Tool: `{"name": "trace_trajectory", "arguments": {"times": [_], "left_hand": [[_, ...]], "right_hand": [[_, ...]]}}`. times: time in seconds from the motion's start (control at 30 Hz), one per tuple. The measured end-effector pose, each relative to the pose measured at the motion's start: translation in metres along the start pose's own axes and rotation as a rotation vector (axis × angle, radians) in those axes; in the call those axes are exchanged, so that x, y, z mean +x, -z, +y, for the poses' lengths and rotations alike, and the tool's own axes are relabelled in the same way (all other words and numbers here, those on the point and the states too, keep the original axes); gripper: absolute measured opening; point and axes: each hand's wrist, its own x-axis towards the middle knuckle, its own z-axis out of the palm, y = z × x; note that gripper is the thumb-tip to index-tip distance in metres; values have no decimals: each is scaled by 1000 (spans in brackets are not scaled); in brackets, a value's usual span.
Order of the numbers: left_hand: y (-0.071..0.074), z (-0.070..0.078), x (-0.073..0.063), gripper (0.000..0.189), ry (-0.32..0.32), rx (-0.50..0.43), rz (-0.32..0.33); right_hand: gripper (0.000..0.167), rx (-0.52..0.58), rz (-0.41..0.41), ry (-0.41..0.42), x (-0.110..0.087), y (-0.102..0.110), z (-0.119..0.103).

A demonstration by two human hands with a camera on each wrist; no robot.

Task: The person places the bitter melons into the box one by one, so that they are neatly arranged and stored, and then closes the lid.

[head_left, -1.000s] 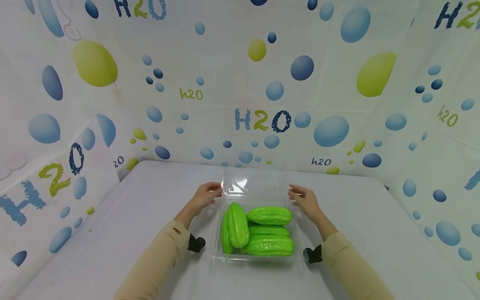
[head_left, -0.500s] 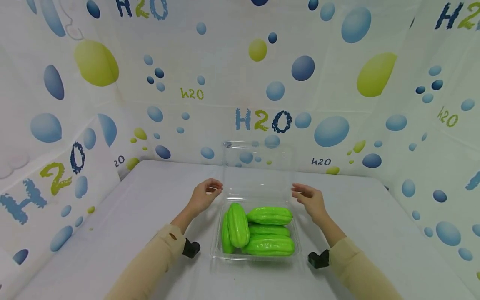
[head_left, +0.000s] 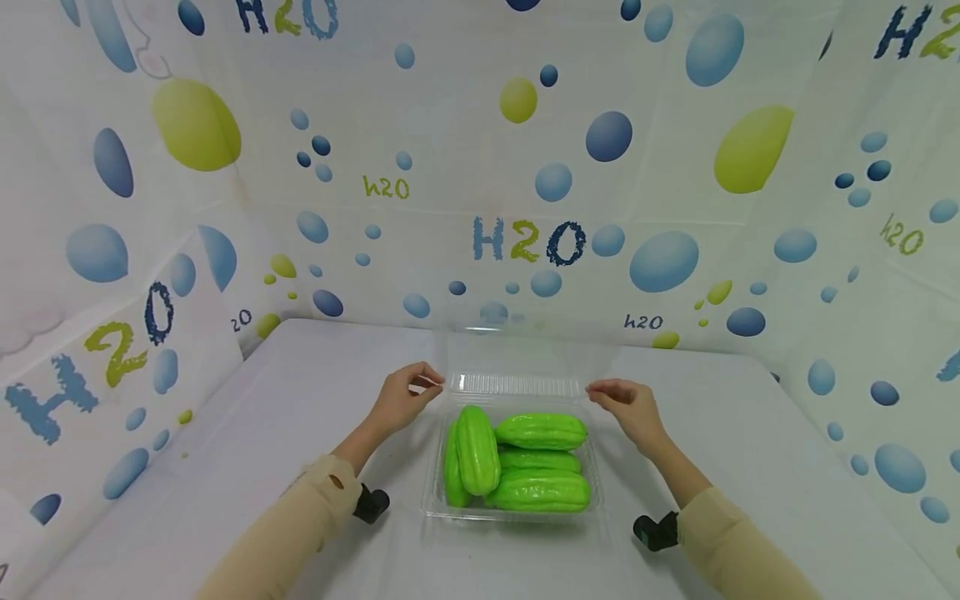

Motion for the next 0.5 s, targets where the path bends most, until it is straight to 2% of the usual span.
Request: {"name": "trace_trajectory", "arguments": {"times": [0.13,0.27,0.5], "left_hand": [[1,-3,-3,5,-31,39,-5],[2,-3,-7,6,-59,61,-9],[5,0,-14,8,-39,67,-45]], "right_hand": [[22,-84,-14,64,-4,3,0],[21,-160,-35,90,-9,6,-2],[20,-178,-82,102,-23,7,-12]]}}
